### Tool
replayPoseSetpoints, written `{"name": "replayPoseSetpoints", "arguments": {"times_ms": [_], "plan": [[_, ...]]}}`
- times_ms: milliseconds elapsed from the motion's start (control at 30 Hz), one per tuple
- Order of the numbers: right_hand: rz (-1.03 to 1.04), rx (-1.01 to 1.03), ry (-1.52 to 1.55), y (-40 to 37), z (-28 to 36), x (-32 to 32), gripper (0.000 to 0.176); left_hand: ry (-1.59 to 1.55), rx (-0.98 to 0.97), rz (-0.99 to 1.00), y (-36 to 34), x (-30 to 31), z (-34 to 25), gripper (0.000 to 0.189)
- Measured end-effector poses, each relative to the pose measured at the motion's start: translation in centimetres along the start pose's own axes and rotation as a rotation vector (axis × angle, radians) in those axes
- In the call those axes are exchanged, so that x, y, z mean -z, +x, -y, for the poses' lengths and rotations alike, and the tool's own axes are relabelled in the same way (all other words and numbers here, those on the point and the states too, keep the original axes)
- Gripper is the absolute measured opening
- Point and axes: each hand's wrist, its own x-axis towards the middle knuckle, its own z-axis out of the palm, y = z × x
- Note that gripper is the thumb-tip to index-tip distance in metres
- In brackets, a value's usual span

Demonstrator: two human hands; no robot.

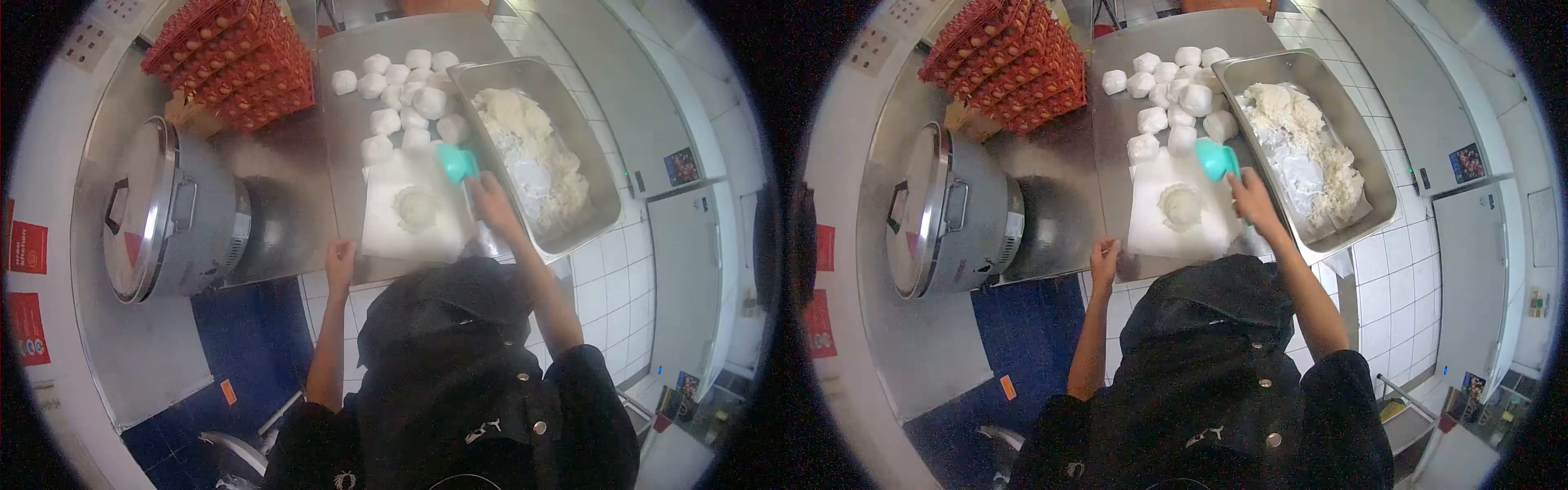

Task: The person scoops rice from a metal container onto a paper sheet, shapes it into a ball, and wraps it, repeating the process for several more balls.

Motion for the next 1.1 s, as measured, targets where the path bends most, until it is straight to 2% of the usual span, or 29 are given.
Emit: {"name": "replayPoseSetpoints", "arguments": {"times_ms": [67, 200, 233, 267, 300, 367, 500, 567, 667, 700, 767, 800, 833, 867, 900, 933, 967, 1000, 1033, 1067, 1100], "plan": [[0.012, -0.023, 0.126, -0.2, 0.6, 1.7, 0.033, 0.008, 0.01, 0.006, -0.2, -0.7, 1.0, 0.031], [0.046, 0.17, -0.478, -1.4, 0.4, 1.4, 0.034, 0.147, -0.045, -0.01, 0.0, -2.2, 1.0, 0.037], [0.011, 0.356, -0.56, -1.5, -0.8, 0.0, 0.038, 0.15, -0.034, -0.014, -0.2, -2.7, -0.3, 0.038], [0.089, 0.292, -0.58, -1.5, -1.9, -1.2, 0.036, 0.155, -0.023, -0.017, -0.3, -3.0, -1.7, 0.039], [0.114, 0.412, -0.658, -0.9, -3.7, -2.5, 0.035, 0.16, -0.014, -0.021, -0.2, -3.4, -2.7, 0.04], [0.174, 0.565, -0.723, -0.6, -4.9, -4.7, 0.029, 0.248, -0.152, -0.05, 0.9, -4.3, -1.3, 0.042], [0.243, 0.436, -1.05, -0.1, -6.4, -6.8, 0.027, 0.43, -0.281, -0.135, 0.8, -4.9, -3.5, 0.038], [0.273, 0.352, -1.134, 0.9, -8.9, -7.4, 0.028, 0.358, -0.36, -0.118, 0.8, -5.9, -6.2, 0.034], [0.311, 0.299, -1.2, 1.2, -8.4, -8.0, 0.033, 0.231, -0.49, -0.037, 2.5, -10.3, -9.2, 0.023], [0.34, 0.317, -1.197, 0.8, -7.8, -8.0, 0.033, 0.214, -0.546, -0.013, 3.0, -12.3, -10.8, 0.015], [0.376, 0.361, -1.194, 0.2, -6.4, -7.4, 0.033, 0.378, -0.569, 0.145, 4.2, -15.3, -12.6, 0.015], [0.451, 0.339, -1.199, 1.1, -8.1, -7.2, 0.031, 0.458, -0.593, 0.194, 4.7, -17.0, -12.3, 0.017], [0.548, 0.5, -1.224, 1.9, -10.3, -6.6, 0.029, 0.534, -0.631, 0.235, 5.8, -18.8, -12.2, 0.02], [0.512, 0.461, -1.193, 1.8, -11.3, -6.7, 0.029, 0.565, -0.589, 0.298, 6.6, -19.8, -11.5, 0.026], [0.459, 0.24, -0.743, 2.2, -14.0, -6.7, 0.029, 0.59, -0.562, 0.356, 6.9, -20.2, -11.0, 0.033], [0.415, 0.431, -0.864, 2.9, -18.3, -7.4, 0.028, 0.632, -0.631, 0.32, 6.6, -19.9, -11.2, 0.034], [0.501, 0.358, -1.072, 1.7, -13.1, -7.4, 0.03, 0.584, -0.631, 0.314, 6.1, -18.9, -12.4, 0.03], [0.526, 0.412, -1.084, 0.9, -10.7, -7.3, 0.027, 0.571, -0.645, 0.261, 6.1, -18.7, -12.1, 0.029], [0.558, 0.454, -1.201, 2.1, -14.5, -8.1, 0.027, 0.553, -0.757, 0.181, 6.2, -18.8, -11.9, 0.023], [0.479, 0.559, -1.217, 1.5, -13.8, -7.9, 0.029, 0.582, -0.809, 0.23, 6.2, -18.7, -11.9, 0.023], [0.554, 0.276, -1.108, 1.7, -11.6, -7.9, 0.031, 0.567, -0.791, 0.252, 6.2, -18.8, -12.4, 0.023]]}}
